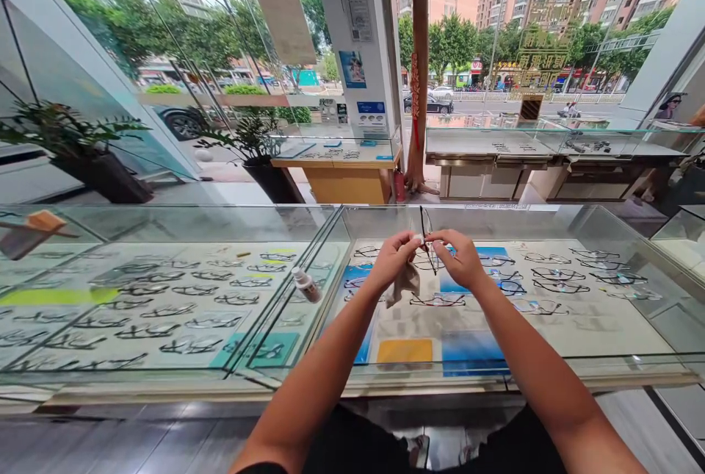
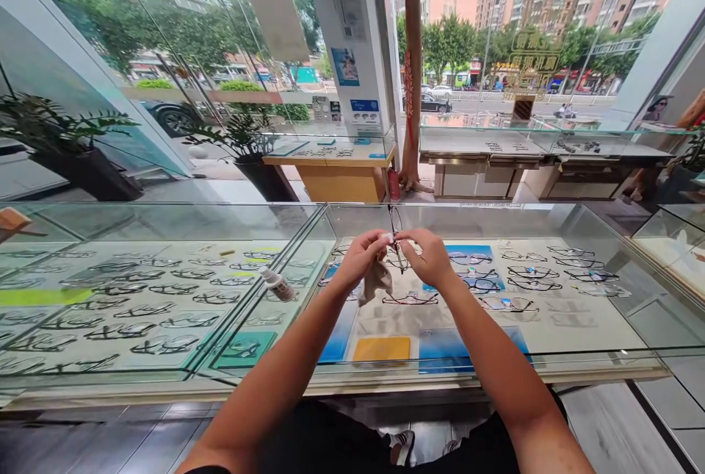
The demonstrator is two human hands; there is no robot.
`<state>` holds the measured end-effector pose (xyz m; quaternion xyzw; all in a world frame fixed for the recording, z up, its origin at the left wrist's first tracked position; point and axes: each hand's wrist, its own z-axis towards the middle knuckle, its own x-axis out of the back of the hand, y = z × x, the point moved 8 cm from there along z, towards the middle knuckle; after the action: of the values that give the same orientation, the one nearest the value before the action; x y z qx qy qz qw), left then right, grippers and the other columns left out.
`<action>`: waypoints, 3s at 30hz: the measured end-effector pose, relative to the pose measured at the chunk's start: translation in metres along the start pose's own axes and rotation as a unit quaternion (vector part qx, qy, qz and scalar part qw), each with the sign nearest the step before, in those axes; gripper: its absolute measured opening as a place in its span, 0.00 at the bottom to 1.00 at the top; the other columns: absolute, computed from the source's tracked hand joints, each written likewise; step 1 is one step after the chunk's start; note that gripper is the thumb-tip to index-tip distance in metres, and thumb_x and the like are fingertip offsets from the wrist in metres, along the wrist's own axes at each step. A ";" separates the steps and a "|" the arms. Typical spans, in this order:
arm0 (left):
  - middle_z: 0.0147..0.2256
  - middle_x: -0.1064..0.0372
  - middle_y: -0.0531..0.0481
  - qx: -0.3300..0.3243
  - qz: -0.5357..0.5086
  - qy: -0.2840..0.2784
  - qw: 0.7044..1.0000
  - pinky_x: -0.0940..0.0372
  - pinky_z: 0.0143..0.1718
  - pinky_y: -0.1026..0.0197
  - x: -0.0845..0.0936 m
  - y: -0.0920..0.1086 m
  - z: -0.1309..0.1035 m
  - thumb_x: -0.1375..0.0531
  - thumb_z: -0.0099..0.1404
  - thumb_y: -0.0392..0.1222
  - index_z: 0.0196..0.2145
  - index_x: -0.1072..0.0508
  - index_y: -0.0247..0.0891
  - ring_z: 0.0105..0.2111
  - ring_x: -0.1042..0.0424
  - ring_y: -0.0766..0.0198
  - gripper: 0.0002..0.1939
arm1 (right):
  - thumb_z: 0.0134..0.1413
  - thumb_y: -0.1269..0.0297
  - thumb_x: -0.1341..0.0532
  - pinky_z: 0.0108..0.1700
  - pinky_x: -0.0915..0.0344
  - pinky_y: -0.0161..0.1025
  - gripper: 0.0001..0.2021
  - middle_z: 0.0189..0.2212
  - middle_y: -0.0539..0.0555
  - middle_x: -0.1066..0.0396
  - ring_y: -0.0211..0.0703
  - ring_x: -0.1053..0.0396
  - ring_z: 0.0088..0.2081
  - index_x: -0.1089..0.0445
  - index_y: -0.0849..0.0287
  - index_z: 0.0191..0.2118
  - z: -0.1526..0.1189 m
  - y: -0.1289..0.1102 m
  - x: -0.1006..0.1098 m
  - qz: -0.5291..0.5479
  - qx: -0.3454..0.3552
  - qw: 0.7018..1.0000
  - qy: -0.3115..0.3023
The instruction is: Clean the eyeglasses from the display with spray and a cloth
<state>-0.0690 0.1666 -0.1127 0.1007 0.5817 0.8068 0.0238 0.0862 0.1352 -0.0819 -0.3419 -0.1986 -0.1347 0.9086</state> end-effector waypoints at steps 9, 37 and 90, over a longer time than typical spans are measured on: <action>0.28 0.28 0.53 0.014 -0.019 0.029 0.999 0.37 0.38 0.60 0.005 0.000 -0.008 0.30 0.57 0.64 0.31 0.22 0.38 0.30 0.33 0.64 0.24 | 0.65 0.55 0.37 0.49 0.31 0.46 0.09 0.40 0.53 0.19 0.48 0.24 0.43 0.22 0.52 0.40 -0.010 0.009 -0.001 0.162 -0.114 0.979 0.054; 0.35 0.24 0.47 -0.192 0.306 0.221 0.906 0.35 0.40 0.58 0.050 0.040 -0.022 0.39 0.72 0.44 0.37 0.19 0.40 0.37 0.26 0.59 0.10 | 0.41 0.57 0.25 0.43 0.35 0.40 0.14 0.30 0.52 0.20 0.44 0.25 0.38 0.30 0.55 0.24 -0.021 0.046 -0.026 0.460 -0.347 0.813 -0.081; 0.56 0.31 0.35 0.017 0.339 0.183 0.922 0.34 0.59 0.38 0.057 0.004 -0.025 0.37 0.65 0.45 0.49 0.27 0.39 0.55 0.27 0.41 0.15 | 0.46 0.49 0.23 0.66 0.32 0.63 0.16 0.42 0.49 0.18 0.52 0.21 0.54 0.26 0.48 0.33 -0.017 0.067 -0.004 0.557 -0.290 0.778 0.032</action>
<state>-0.1298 0.1508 -0.1092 0.1431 0.5206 0.7608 -0.3601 0.1128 0.1730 -0.1331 -0.6356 0.1043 0.3325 0.6889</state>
